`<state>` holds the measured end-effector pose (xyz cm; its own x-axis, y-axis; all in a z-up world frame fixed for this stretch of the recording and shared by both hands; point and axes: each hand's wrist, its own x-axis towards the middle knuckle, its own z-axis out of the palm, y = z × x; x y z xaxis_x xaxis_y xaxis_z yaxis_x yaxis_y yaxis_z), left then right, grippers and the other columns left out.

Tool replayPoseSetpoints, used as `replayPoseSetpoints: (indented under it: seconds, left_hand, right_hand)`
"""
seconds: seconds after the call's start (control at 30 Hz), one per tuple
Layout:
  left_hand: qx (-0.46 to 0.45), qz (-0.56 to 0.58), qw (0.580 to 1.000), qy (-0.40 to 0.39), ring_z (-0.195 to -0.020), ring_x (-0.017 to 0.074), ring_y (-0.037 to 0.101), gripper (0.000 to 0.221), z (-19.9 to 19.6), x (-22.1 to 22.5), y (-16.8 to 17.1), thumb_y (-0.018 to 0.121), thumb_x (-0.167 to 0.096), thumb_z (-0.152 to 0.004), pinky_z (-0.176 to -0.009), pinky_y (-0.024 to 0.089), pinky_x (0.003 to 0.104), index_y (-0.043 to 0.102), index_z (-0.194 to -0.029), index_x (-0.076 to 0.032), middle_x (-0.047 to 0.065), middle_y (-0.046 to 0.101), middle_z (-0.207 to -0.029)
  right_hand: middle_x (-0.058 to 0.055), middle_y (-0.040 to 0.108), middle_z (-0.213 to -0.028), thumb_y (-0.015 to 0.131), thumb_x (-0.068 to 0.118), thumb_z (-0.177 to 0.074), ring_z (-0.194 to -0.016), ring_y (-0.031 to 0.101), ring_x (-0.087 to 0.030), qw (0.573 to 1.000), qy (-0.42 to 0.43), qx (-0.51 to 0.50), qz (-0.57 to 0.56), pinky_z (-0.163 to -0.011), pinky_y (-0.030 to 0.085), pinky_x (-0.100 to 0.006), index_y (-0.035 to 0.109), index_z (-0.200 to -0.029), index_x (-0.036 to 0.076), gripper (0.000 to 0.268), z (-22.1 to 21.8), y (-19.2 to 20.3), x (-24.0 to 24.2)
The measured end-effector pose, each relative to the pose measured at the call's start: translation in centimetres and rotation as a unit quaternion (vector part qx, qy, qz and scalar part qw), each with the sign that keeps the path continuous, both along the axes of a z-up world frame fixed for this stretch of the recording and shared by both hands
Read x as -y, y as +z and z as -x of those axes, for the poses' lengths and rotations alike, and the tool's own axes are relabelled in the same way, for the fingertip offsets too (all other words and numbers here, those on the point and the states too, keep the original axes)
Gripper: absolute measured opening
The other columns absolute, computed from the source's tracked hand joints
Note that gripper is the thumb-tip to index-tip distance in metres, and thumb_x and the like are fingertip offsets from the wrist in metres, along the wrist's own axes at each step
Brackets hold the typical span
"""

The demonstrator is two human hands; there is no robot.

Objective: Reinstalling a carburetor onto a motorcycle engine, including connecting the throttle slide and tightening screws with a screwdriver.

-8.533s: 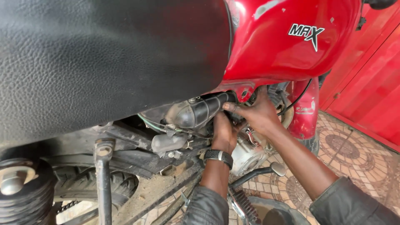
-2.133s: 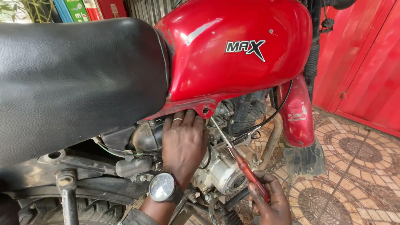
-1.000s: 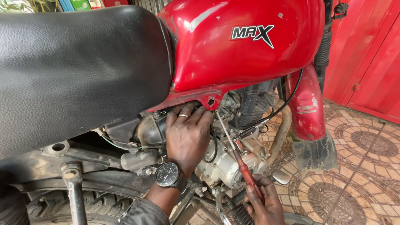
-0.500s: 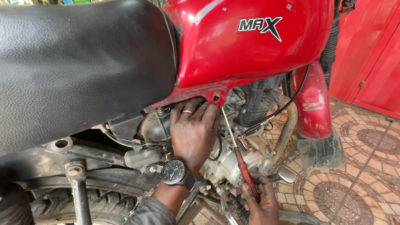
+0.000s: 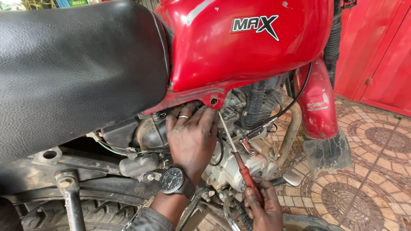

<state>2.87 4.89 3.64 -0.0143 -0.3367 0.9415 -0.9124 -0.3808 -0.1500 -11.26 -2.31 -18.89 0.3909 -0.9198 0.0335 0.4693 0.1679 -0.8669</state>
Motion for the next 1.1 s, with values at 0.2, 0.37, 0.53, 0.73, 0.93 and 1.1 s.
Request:
replayPoseSetpoints:
  seconds: [0.2, 0.37, 0.53, 0.73, 0.93, 1.1]
  left_hand:
    - [0.000, 0.006, 1.000, -0.013, -0.104, 0.0245, 0.069, 0.007, 0.0, 0.0, 0.0, 0.068, -0.013, -0.087, -0.090, 0.042, 0.045, 0.063, -0.084, -0.016, 0.001, 0.076, -0.088]
    - [0.001, 0.010, 1.000, -0.007, -0.102, 0.0256, 0.068, 0.004, -0.2, -0.1, -0.1, 0.067, -0.013, -0.087, -0.088, 0.043, 0.046, 0.065, -0.088, -0.016, 0.001, 0.076, -0.086]
    - [-0.002, 0.008, 1.000, -0.004, -0.104, 0.0260, 0.069, 0.007, -0.1, -0.3, -0.1, 0.068, -0.013, -0.086, -0.088, 0.043, 0.046, 0.068, -0.093, -0.016, 0.003, 0.077, -0.090]
    - [-0.006, 0.007, 1.000, -0.005, -0.106, 0.0256, 0.068, 0.007, 0.2, -0.2, 0.1, 0.070, -0.016, -0.086, -0.091, 0.042, 0.047, 0.066, -0.091, -0.017, 0.000, 0.076, -0.087]
    - [-0.006, 0.011, 1.000, -0.007, -0.105, 0.0254, 0.068, 0.004, 0.2, -0.2, 0.0, 0.069, -0.015, -0.090, -0.091, 0.042, 0.046, 0.065, -0.088, -0.016, 0.000, 0.076, -0.085]
    - [-0.008, -0.002, 1.000, -0.015, -0.107, 0.0262, 0.068, 0.007, 0.2, -0.3, 0.1, 0.069, -0.014, -0.089, -0.091, 0.041, 0.047, 0.063, -0.087, -0.016, 0.000, 0.076, -0.085]
  right_hand:
    - [-0.021, 0.068, -0.098, 0.066, 0.008, -0.092, -0.059, 0.052, -0.024, 1.000, 0.001, -0.022, -0.008, -0.041, 0.037, -0.032, 0.062, -0.130, 0.002, 0.038, 0.2, 0.7, -0.1]
    - [-0.018, 0.066, -0.092, 0.065, 0.007, -0.094, -0.059, 0.052, -0.021, 1.000, 0.016, 0.000, 0.005, -0.039, 0.036, -0.030, 0.060, -0.130, 0.002, 0.037, 0.2, 0.6, -0.6]
    - [-0.022, 0.069, -0.101, 0.064, 0.007, -0.093, -0.059, 0.052, -0.022, 0.999, 0.028, 0.024, 0.005, -0.039, 0.035, -0.029, 0.060, -0.129, 0.001, 0.038, 0.4, 1.2, -1.3]
    - [-0.023, 0.069, -0.103, 0.063, 0.006, -0.093, -0.060, 0.051, -0.021, 0.998, 0.048, 0.036, -0.033, -0.040, 0.035, -0.028, 0.059, -0.129, 0.001, 0.036, 0.8, 2.4, -1.8]
    - [-0.021, 0.073, -0.099, 0.065, 0.003, -0.092, -0.061, 0.057, -0.023, 0.999, 0.044, -0.011, -0.002, -0.040, 0.041, -0.031, 0.063, -0.128, 0.001, 0.036, 1.6, 3.1, -1.4]
    - [-0.022, 0.069, -0.071, 0.047, 0.035, -0.106, -0.047, 0.042, -0.017, 0.997, 0.038, -0.033, -0.066, -0.037, 0.024, -0.030, 0.071, -0.129, -0.004, 0.051, 1.3, 4.4, -1.9]
